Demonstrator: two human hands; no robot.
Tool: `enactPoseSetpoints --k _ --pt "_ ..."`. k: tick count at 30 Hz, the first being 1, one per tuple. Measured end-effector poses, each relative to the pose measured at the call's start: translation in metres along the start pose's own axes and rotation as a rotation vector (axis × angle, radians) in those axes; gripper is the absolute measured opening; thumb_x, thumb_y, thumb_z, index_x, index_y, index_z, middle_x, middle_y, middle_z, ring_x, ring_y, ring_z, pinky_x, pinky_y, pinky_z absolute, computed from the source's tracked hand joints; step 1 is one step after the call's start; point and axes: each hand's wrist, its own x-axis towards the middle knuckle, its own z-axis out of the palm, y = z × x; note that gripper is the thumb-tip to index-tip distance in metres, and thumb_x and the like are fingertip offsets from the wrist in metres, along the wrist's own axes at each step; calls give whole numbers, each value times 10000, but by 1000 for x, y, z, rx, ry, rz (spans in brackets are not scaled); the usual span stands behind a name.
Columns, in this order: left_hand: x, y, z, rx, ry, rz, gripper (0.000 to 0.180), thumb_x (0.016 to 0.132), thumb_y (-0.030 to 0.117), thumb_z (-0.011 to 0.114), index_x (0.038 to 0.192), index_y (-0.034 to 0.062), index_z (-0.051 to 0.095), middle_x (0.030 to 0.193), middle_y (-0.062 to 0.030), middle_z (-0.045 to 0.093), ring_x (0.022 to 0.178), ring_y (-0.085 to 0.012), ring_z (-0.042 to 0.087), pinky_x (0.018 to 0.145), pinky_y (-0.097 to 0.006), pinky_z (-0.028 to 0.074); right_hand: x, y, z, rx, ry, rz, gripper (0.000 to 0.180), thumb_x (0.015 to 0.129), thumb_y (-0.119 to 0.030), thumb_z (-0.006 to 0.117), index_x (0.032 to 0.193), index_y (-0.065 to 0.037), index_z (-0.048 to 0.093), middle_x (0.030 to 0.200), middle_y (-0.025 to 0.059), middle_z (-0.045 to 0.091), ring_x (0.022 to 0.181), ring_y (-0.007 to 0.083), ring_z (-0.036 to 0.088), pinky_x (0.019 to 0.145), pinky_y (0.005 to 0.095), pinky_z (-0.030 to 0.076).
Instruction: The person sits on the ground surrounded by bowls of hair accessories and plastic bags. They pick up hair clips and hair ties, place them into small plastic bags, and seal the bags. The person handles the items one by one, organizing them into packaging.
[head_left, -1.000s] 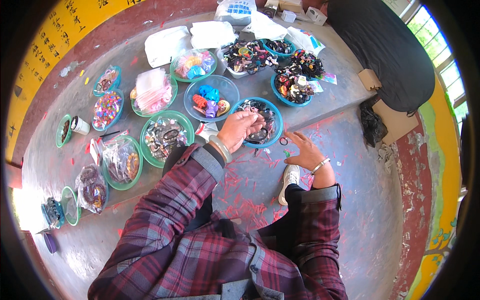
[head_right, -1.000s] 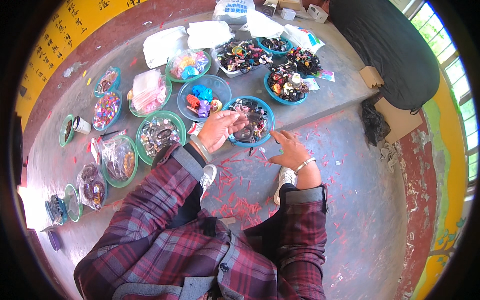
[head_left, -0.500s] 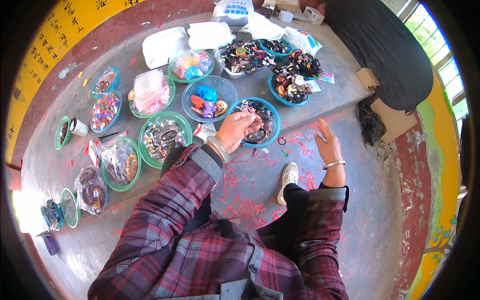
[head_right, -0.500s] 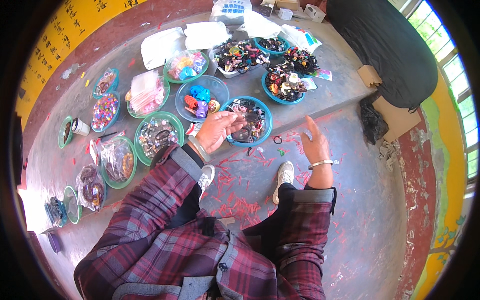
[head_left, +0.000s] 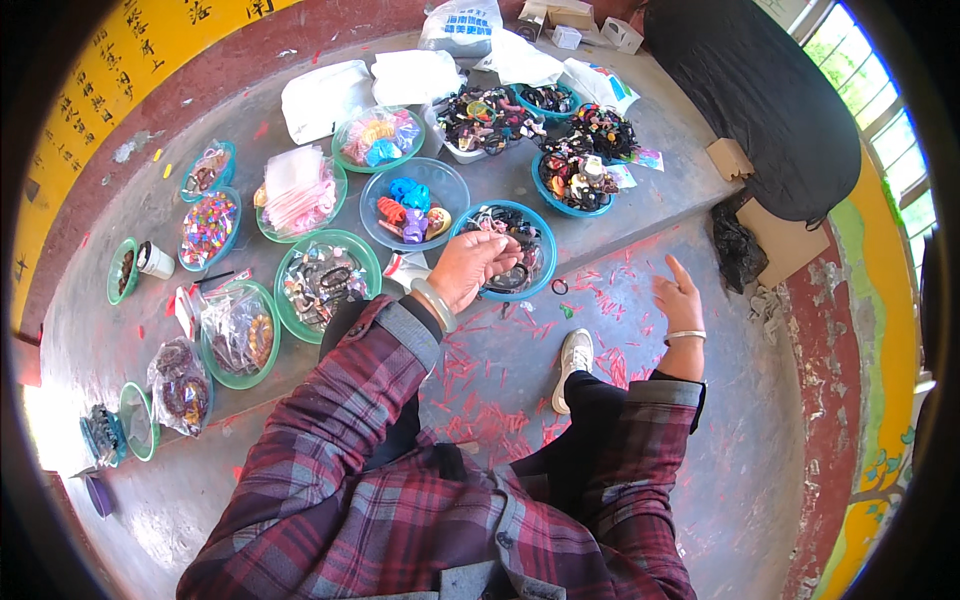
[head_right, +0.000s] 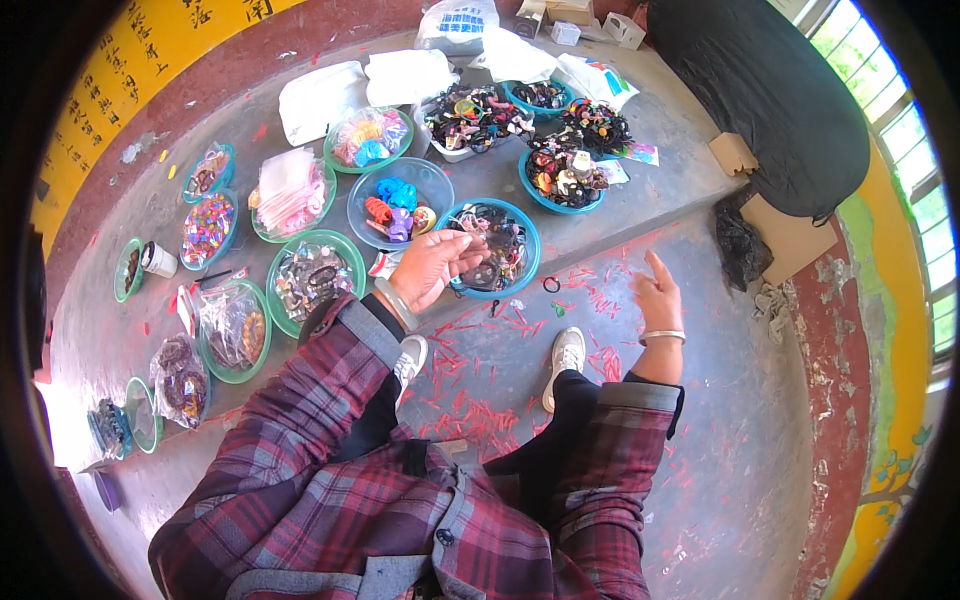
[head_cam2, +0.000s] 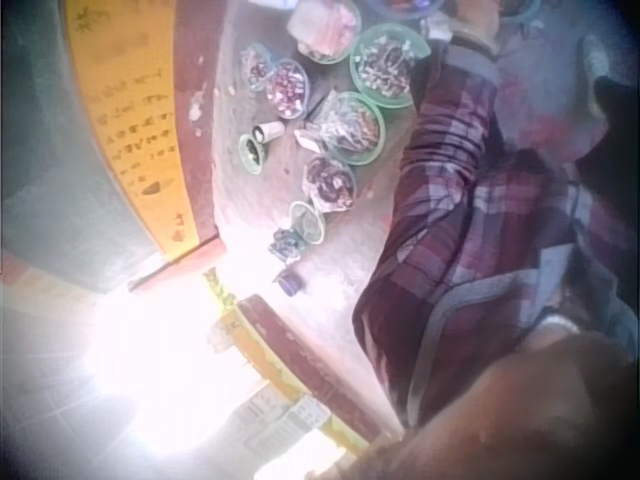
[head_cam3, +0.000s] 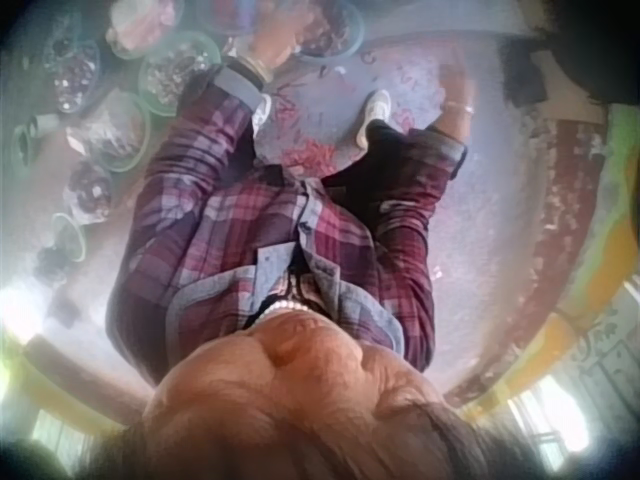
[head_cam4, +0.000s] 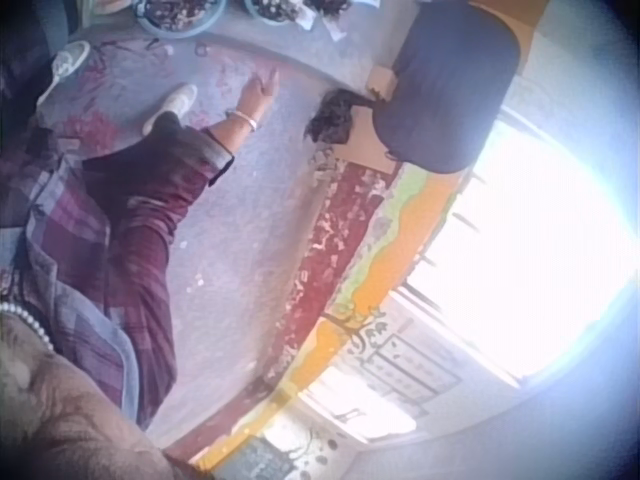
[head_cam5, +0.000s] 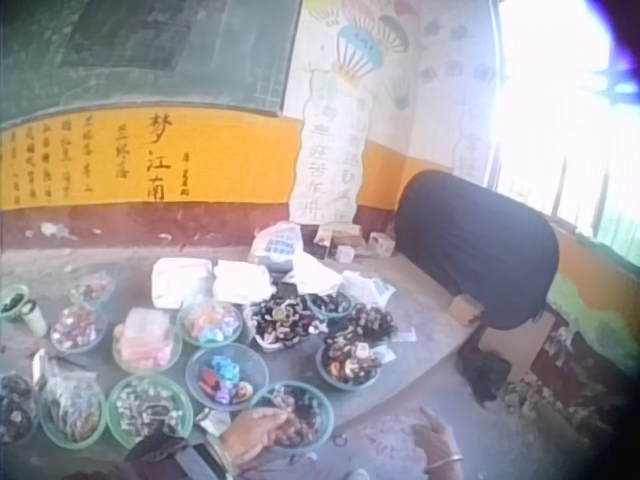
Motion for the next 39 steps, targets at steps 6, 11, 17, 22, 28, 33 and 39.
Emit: enactPoseSetpoints --k 6,11,17,22,28,33,39 --pt "-1 -1 1 -6 -10 15 200 879 106 473 966 -66 525 975 -153 577 931 -239 576 818 -298 474 -3 -3 -4 92 -36 -85 473 794 -34 454 1262 -91 410 956 172 613 897 252 597 776 345 459" --pt "1 -3 1 11 -10 4 201 877 112 478 960 -64 528 971 -152 578 926 -235 577 817 -301 475 -18 -23 3 610 -165 15 428 790 -36 495 1214 -21 442 953 177 611 902 247 599 774 343 473" --pt "-1 0 9 -47 -89 -4 204 881 112 466 968 -62 527 978 -152 578 925 -229 578 821 -300 473 -7 -10 32 342 -223 74 311 796 -120 570 1083 -8 531 857 116 620 806 188 601 670 289 477" --pt "-3 -1 14 -87 -110 -45 212 883 122 464 975 -59 527 982 -149 577 932 -233 576 824 -302 472 -35 -33 101 290 -320 -32 266 805 -154 578 1038 -25 568 753 63 615 668 138 586 600 253 467" --pt "-6 0 3 -108 -97 -43 207 882 114 460 970 -60 528 978 -149 578 922 -241 580 819 -305 477 -16 -34 41 381 -620 162 331 832 -213 521 1120 -50 538 871 107 612 758 146 593 613 247 457" --pt "-6 5 10 -104 -64 -38 193 880 103 461 963 -59 525 968 -151 579 914 -242 582 813 -305 480 12 15 28 -564 -62 95 344 859 -222 461 1164 -70 509 653 105 589 551 142 560 475 225 409" --pt "-5 2 9 -100 -72 -45 191 877 105 470 954 -58 533 962 -153 583 911 -238 583 802 -304 486 -24 -31 51 623 -400 -15 363 888 -262 429 1159 -33 503 464 28 445 353 87 362 346 209 276"
